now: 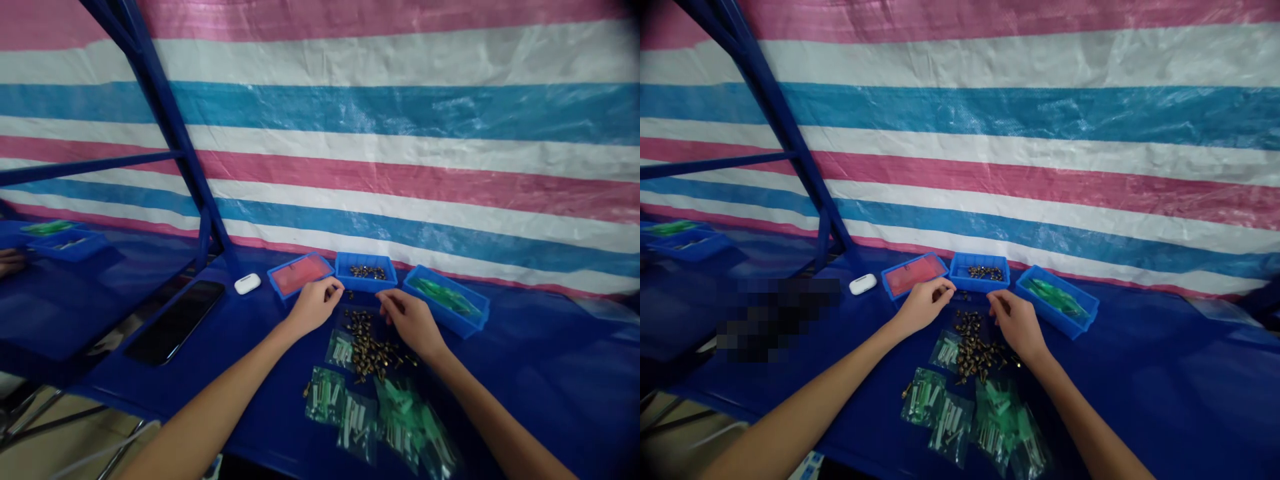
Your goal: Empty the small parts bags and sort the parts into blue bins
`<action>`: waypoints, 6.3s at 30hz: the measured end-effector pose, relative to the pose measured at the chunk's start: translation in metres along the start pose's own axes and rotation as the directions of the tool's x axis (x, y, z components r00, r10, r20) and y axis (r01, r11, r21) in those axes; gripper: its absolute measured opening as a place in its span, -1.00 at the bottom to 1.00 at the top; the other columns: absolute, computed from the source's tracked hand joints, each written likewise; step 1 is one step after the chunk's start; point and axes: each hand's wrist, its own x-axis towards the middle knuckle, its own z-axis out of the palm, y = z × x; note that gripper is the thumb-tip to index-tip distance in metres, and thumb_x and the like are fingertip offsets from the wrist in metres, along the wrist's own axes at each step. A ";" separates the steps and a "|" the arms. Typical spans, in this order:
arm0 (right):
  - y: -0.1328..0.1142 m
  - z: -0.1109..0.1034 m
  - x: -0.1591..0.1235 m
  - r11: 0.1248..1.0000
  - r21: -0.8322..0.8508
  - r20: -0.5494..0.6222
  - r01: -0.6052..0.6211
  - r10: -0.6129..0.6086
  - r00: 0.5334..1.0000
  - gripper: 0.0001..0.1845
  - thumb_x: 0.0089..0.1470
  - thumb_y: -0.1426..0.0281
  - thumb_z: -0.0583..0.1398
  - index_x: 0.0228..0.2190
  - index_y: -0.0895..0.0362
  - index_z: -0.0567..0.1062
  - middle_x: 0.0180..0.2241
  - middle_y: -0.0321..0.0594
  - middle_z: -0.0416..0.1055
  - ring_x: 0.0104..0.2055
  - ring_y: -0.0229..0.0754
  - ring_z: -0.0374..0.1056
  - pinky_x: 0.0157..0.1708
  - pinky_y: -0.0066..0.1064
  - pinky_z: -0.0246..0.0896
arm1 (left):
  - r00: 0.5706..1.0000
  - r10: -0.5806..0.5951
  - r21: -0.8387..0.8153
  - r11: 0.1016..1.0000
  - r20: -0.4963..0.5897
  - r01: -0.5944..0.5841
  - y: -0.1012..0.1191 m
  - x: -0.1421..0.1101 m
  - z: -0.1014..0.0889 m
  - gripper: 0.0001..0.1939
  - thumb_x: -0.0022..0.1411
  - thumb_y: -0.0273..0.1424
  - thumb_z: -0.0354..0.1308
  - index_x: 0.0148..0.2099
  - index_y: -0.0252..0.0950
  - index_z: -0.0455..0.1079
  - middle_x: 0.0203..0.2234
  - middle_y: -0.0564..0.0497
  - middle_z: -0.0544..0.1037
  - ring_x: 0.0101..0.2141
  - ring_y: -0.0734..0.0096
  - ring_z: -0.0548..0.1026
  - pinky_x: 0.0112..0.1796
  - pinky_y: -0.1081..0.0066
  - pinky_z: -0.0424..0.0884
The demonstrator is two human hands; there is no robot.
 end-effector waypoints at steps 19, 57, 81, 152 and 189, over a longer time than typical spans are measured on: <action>0.006 -0.004 -0.015 0.902 -0.164 0.417 0.400 -0.304 0.856 -0.83 0.21 0.44 0.10 -0.21 0.06 0.48 -0.22 -0.19 0.39 -0.14 -0.15 0.33 -0.11 -0.31 0.24 | 0.965 0.103 0.428 0.881 0.243 -0.202 0.005 -0.008 0.001 -0.75 0.36 -0.23 -0.04 -0.30 -0.24 0.33 -0.53 0.07 0.48 -0.49 0.39 0.46 -0.45 0.45 0.17; -0.010 0.014 -0.026 0.944 0.326 0.153 -0.059 0.009 0.988 -0.64 0.08 0.07 0.20 -0.43 0.13 0.48 -0.53 -0.26 0.45 -0.50 -0.23 0.34 -0.47 -0.42 0.24 | 0.957 0.234 -0.004 0.972 0.173 -0.237 0.027 -0.021 0.016 -0.77 0.26 -0.22 0.15 -0.14 -0.24 0.50 -0.36 0.01 0.54 -0.39 0.44 0.48 -0.34 0.49 0.36; -0.020 0.006 -0.025 0.963 -0.083 0.234 0.257 -0.231 0.944 -0.77 0.25 0.30 0.04 -0.34 0.08 0.46 -0.38 -0.29 0.47 -0.40 -0.20 0.35 -0.39 -0.38 0.13 | 0.948 0.290 0.174 0.934 0.134 -0.311 0.027 -0.020 0.012 -0.86 0.19 -0.42 0.09 -0.18 -0.25 0.41 -0.33 0.02 0.51 -0.32 0.38 0.48 -0.28 0.45 0.37; -0.015 0.008 -0.014 0.982 0.047 0.230 0.183 -0.189 0.955 -0.68 0.22 0.21 0.05 -0.30 0.12 0.53 -0.39 -0.26 0.50 -0.36 -0.18 0.34 -0.36 -0.40 0.16 | 0.968 0.206 -0.011 0.978 0.139 -0.207 0.028 -0.012 0.007 -0.86 0.20 -0.36 0.23 -0.17 -0.26 0.44 -0.37 0.07 0.49 -0.34 0.47 0.44 -0.25 0.48 0.37; 0.011 0.004 0.000 1.000 -0.006 0.077 0.001 -0.001 0.997 -0.48 0.17 0.02 0.03 -0.51 0.15 0.51 -0.66 -0.31 0.31 -0.61 -0.28 0.20 -0.58 -0.44 0.04 | 0.957 -0.282 0.750 0.647 0.064 0.140 0.009 -0.009 0.001 -0.62 0.38 -0.27 -0.10 0.18 -0.18 0.27 -0.25 -0.17 0.57 -0.23 0.12 0.57 -0.25 0.28 0.44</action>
